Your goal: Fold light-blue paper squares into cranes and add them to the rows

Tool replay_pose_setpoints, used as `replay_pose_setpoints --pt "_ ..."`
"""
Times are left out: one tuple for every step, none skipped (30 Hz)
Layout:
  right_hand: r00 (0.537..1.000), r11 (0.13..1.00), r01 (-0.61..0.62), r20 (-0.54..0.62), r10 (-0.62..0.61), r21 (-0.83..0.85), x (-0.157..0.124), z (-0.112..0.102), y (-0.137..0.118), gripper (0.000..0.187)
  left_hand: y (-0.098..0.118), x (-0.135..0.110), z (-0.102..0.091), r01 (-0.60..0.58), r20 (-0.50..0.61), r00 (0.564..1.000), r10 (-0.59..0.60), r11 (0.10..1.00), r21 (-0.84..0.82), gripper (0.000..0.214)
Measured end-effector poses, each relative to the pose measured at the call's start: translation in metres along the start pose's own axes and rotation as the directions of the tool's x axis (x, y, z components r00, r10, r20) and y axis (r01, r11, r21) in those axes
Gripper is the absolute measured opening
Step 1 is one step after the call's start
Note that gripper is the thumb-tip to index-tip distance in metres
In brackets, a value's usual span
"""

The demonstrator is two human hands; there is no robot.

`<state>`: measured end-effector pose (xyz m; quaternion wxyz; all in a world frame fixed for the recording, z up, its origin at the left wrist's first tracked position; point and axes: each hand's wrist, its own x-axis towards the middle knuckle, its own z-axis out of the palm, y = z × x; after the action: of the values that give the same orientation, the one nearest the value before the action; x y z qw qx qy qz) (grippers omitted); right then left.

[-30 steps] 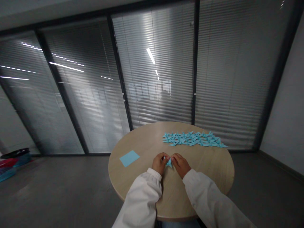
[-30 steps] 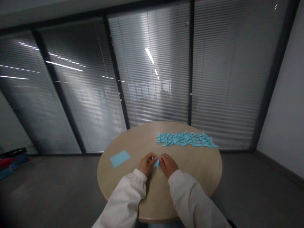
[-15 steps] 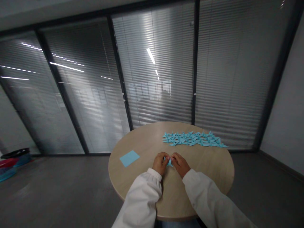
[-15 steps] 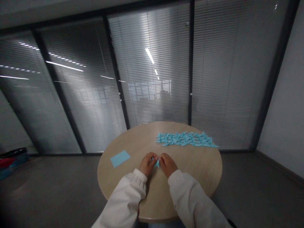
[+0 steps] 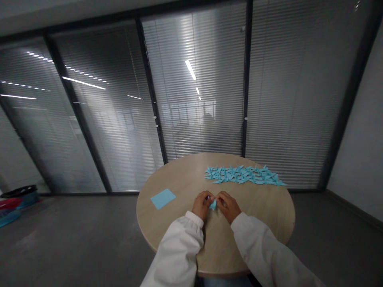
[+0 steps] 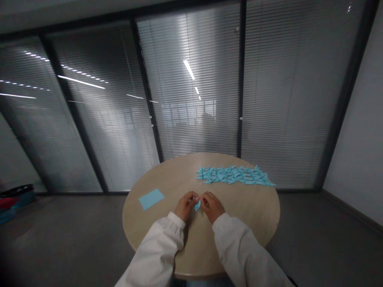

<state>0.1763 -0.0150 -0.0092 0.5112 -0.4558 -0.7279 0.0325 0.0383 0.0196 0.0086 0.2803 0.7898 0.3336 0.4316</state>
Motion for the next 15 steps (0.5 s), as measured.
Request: replay_pose_setpoints --pt "1.0 1.0 -0.013 -0.018 0.013 -0.009 0.0 0.0 0.001 0.015 -0.001 0.0 0.001 0.023 -0.017 1.0 -0.024 0.998 -0.052 0.019" --pt "0.999 0.999 -0.028 -0.037 0.027 -0.021 0.0 0.0 0.002 0.015 -0.002 0.0 0.003 0.052 -0.034 0.998 -0.056 0.993 -0.109 0.019" --pt "0.998 0.999 -0.041 -0.058 0.039 -0.033 0.0 0.0 0.004 0.015 -0.003 0.001 0.004 0.087 -0.049 0.994 -0.097 0.983 -0.164 0.022" --pt "0.995 0.998 -0.055 -0.081 0.051 -0.042 0.001 0.0 0.005 0.015 -0.004 0.001 0.006 0.132 -0.061 0.987 -0.147 0.968 -0.212 0.026" --pt "0.993 0.997 -0.067 -0.103 0.062 -0.049 0.001 0.0 0.007 0.015 -0.005 0.001 0.007 0.183 -0.067 0.976 -0.206 0.951 -0.248 0.031" --pt "0.989 0.996 -0.078 -0.126 0.071 -0.053 0.001 0.0 0.009 0.015 -0.007 0.001 0.007 0.241 -0.059 0.962 -0.267 0.93 -0.278 0.036" --pt "0.986 0.995 -0.087 -0.145 0.078 -0.055 0.0 0.0 0.01 0.015 -0.008 0.001 0.008 0.296 -0.038 0.946 -0.323 0.905 -0.306 0.041" --pt "0.984 0.994 -0.094 -0.159 0.085 -0.056 0.0 0.0 0.01 0.015 -0.009 0.001 0.008 0.343 -0.01 0.93 -0.367 0.877 -0.336 0.044" --pt "0.982 0.993 -0.101 -0.165 0.091 -0.056 0.0 0.001 0.011 0.015 -0.01 0.001 0.007 0.375 0.016 0.918 -0.397 0.851 -0.368 0.047" --pt "0.982 0.993 -0.106 -0.161 0.096 -0.053 -0.001 0.001 0.011 0.016 -0.012 0.001 0.007 0.388 0.028 0.91 -0.413 0.83 -0.401 0.05" --pt "0.984 0.993 -0.109 -0.149 0.102 -0.045 -0.001 0.001 0.01 0.016 -0.013 0.002 0.006 0.383 0.02 0.909 -0.416 0.817 -0.432 0.051" --pt "0.985 0.993 -0.114 -0.134 0.109 -0.032 -0.001 0.001 0.01 0.017 -0.013 0.002 0.004 0.366 -0.005 0.91 -0.414 0.81 -0.458 0.051" --pt "0.985 0.992 -0.122 -0.123 0.12 -0.013 -0.001 0.001 0.01 0.018 -0.014 0.003 0.003 0.343 -0.037 0.912 -0.409 0.808 -0.479 0.051" --pt "0.983 0.991 -0.136 -0.121 0.136 0.014 -0.001 0.001 0.009 0.019 -0.015 0.004 0.002 0.322 -0.064 0.913 -0.404 0.807 -0.494 0.049" --pt "0.978 0.986 -0.159 -0.131 0.164 0.05 0.0 0.001 0.01 0.019 -0.015 0.004 0.001 0.309 -0.078 0.914 -0.398 0.807 -0.504 0.047"
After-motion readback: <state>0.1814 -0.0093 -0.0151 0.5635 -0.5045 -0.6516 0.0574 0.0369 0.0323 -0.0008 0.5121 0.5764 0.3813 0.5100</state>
